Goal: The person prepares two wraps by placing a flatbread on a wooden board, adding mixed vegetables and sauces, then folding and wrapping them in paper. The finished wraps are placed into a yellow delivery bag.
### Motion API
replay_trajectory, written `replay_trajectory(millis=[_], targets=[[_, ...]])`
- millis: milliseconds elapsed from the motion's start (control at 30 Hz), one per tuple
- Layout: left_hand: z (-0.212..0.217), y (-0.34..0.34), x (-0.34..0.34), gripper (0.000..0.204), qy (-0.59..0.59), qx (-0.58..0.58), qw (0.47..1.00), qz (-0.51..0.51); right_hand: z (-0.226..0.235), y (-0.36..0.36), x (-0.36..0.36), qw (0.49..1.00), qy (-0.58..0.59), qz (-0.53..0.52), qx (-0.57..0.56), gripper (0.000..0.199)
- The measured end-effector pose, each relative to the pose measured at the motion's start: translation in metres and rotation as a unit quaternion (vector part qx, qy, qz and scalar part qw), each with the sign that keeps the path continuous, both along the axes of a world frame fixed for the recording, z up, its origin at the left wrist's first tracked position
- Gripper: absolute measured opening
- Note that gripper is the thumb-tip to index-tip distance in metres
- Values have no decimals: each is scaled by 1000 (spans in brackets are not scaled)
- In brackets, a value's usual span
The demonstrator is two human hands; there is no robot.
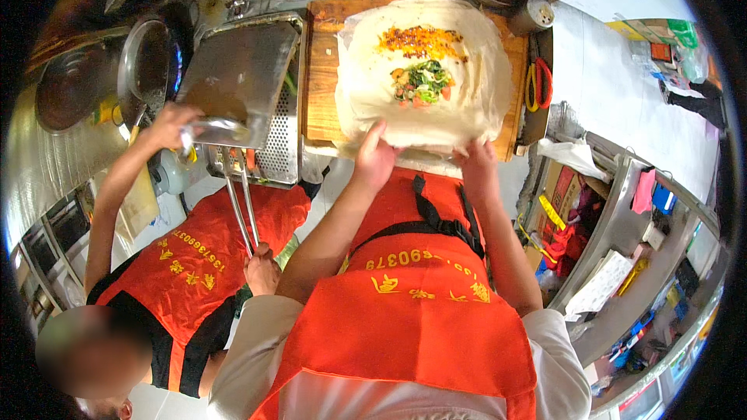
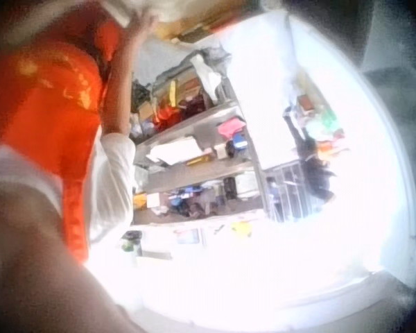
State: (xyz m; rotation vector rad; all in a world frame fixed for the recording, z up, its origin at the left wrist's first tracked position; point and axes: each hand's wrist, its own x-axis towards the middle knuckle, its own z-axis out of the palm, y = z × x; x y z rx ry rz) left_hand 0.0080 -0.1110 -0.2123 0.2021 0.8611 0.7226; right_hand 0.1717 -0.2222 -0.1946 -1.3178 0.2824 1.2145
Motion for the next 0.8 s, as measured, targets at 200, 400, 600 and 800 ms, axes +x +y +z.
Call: replay_trajectory(millis=[200, 400, 600, 800], targets=[[-25, 132, 65, 25, 159, 71, 973, -153, -44, 126, 79, 994, -34, -74, 71, 26], [-36, 188, 112, 34, 247, -23, 966, -79, -45, 202, 99, 980, -141, -7, -139, 31], [-51, 144, 108, 42, 415, 702, 541, -207, -78, 177, 67, 775, -585, 213, 105, 40], [-58, 128, 95, 48, 445, 710, 451, -307, -78, 167, 85, 571, -708, 398, 121, 49]])
